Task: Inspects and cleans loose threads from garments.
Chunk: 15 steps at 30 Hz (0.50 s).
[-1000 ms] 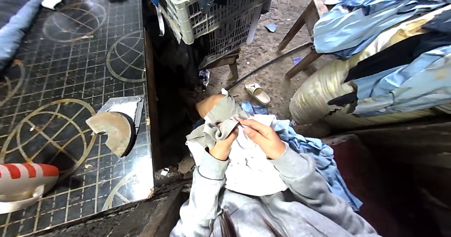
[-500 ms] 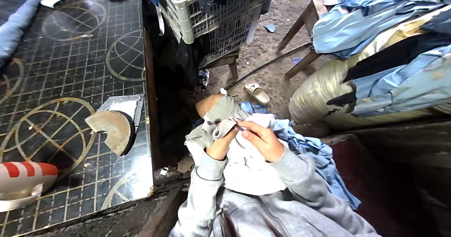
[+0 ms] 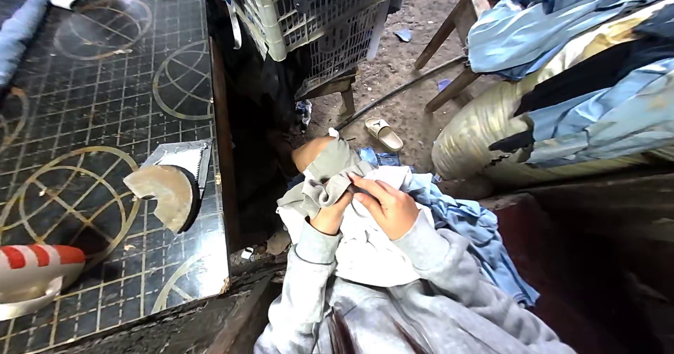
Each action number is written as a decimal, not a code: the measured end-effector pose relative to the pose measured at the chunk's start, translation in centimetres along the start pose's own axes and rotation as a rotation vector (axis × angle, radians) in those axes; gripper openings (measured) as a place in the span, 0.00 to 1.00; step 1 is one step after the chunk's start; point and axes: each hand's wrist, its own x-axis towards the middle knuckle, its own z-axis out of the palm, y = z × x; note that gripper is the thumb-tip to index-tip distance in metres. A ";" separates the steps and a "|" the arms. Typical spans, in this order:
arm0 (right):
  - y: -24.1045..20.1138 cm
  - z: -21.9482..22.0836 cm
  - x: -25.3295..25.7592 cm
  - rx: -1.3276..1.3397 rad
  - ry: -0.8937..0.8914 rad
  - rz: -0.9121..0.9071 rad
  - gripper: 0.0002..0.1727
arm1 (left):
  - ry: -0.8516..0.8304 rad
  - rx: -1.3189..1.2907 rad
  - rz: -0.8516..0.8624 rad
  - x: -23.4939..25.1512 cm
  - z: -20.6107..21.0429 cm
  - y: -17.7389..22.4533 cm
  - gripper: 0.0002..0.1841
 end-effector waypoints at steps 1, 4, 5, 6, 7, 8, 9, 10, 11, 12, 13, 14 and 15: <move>0.1 0.2 0.1 0.017 0.003 0.003 0.23 | 0.007 0.001 0.023 0.1 0.0 -0.3 0.12; 0.5 0.1 0.1 0.072 -0.028 0.005 0.24 | 0.011 0.014 0.039 0.0 0.0 -0.4 0.12; 0.7 -0.2 -0.1 0.084 -0.049 0.005 0.25 | 0.007 0.018 0.037 0.0 0.1 -0.3 0.12; 0.8 -0.4 -0.3 0.085 -0.067 0.006 0.25 | 0.006 0.029 0.032 -0.1 0.1 -0.2 0.12; 0.8 -0.5 -0.4 0.086 -0.076 0.008 0.26 | 0.003 0.041 0.033 -0.1 0.0 -0.3 0.11; 0.8 -0.5 -0.4 0.084 -0.070 0.010 0.26 | -0.004 0.046 0.042 -0.1 0.0 -0.5 0.11; 0.8 -0.3 -0.4 0.088 -0.053 0.013 0.25 | -0.012 0.030 0.065 -0.1 0.1 -0.8 0.10; 0.7 -0.2 -0.2 0.100 -0.038 0.017 0.24 | -0.025 -0.006 0.106 -0.1 0.2 -1.2 0.09; 0.7 0.1 0.1 0.115 -0.024 0.020 0.23 | -0.029 -0.042 0.158 0.0 0.4 -1.7 0.08; 0.8 0.2 0.3 0.136 -0.017 0.023 0.22 | -0.031 -0.061 0.188 0.1 0.4 -2.1 0.08; 0.9 0.2 0.5 0.166 -0.022 0.023 0.22 | -0.033 -0.063 0.202 0.2 0.3 -2.3 0.08; 1.0 0.1 0.6 0.208 -0.038 0.019 0.23 | -0.035 -0.054 0.200 0.3 0.3 -2.4 0.08; 1.2 -0.1 0.6 0.264 -0.052 0.013 0.23 | -0.038 -0.024 0.180 0.3 0.2 -2.2 0.07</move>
